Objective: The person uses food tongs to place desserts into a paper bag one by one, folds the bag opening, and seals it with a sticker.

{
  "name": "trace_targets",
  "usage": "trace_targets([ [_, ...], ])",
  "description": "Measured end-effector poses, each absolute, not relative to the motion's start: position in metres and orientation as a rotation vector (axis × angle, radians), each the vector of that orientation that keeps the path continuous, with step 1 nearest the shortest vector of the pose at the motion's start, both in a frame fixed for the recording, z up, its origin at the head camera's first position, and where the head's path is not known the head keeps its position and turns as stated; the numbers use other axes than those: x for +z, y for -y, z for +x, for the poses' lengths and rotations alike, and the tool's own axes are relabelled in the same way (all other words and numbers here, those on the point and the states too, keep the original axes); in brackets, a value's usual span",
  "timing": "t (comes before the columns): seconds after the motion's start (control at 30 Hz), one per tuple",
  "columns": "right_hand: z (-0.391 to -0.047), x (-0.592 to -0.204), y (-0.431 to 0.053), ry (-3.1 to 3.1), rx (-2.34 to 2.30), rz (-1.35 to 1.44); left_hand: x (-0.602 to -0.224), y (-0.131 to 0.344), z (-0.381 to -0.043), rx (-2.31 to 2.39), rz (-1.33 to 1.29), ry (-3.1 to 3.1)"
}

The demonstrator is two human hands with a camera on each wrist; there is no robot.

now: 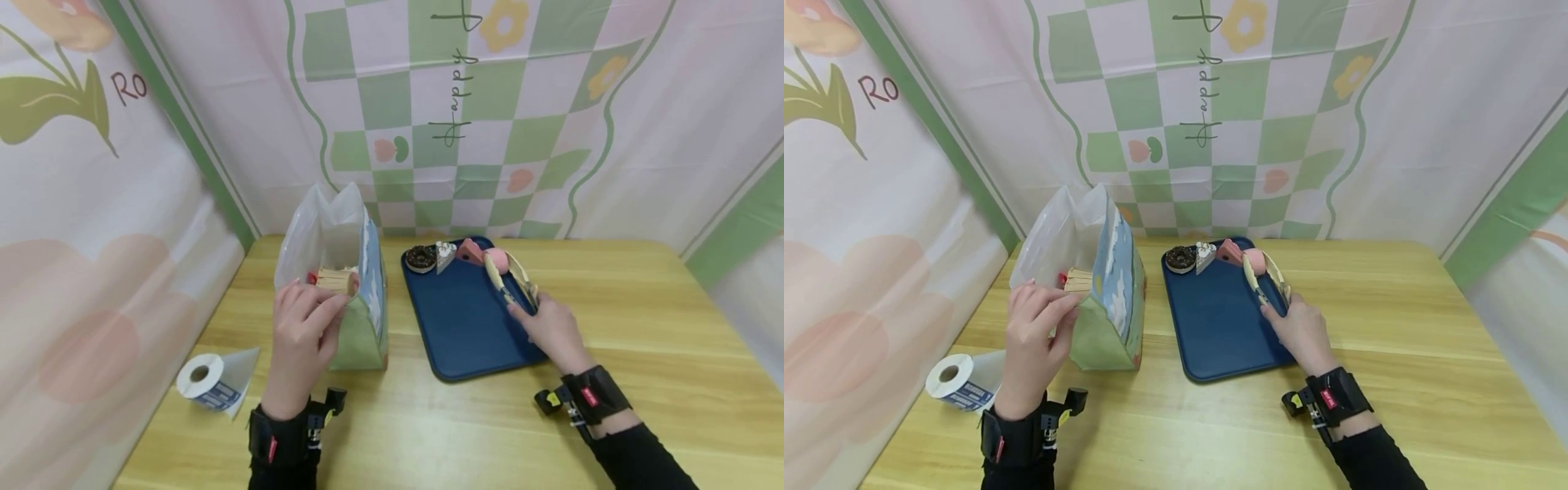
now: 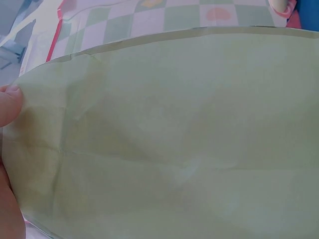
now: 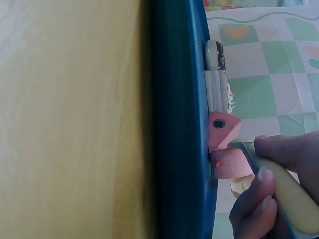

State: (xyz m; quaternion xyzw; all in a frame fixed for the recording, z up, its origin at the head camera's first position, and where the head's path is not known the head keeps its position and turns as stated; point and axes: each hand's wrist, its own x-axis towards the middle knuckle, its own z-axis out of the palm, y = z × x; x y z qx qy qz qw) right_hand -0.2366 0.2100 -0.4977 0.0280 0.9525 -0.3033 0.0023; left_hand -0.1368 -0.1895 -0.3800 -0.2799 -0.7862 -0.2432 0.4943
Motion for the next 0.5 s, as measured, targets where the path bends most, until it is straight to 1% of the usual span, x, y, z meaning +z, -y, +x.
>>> trace_targets([
  [0.5, -0.2320, -0.4878, -0.2050, -2.992, -0.975, 0.025, -0.3815, 0.1905, -0.1369, -0.594, -0.673, 1.920],
])
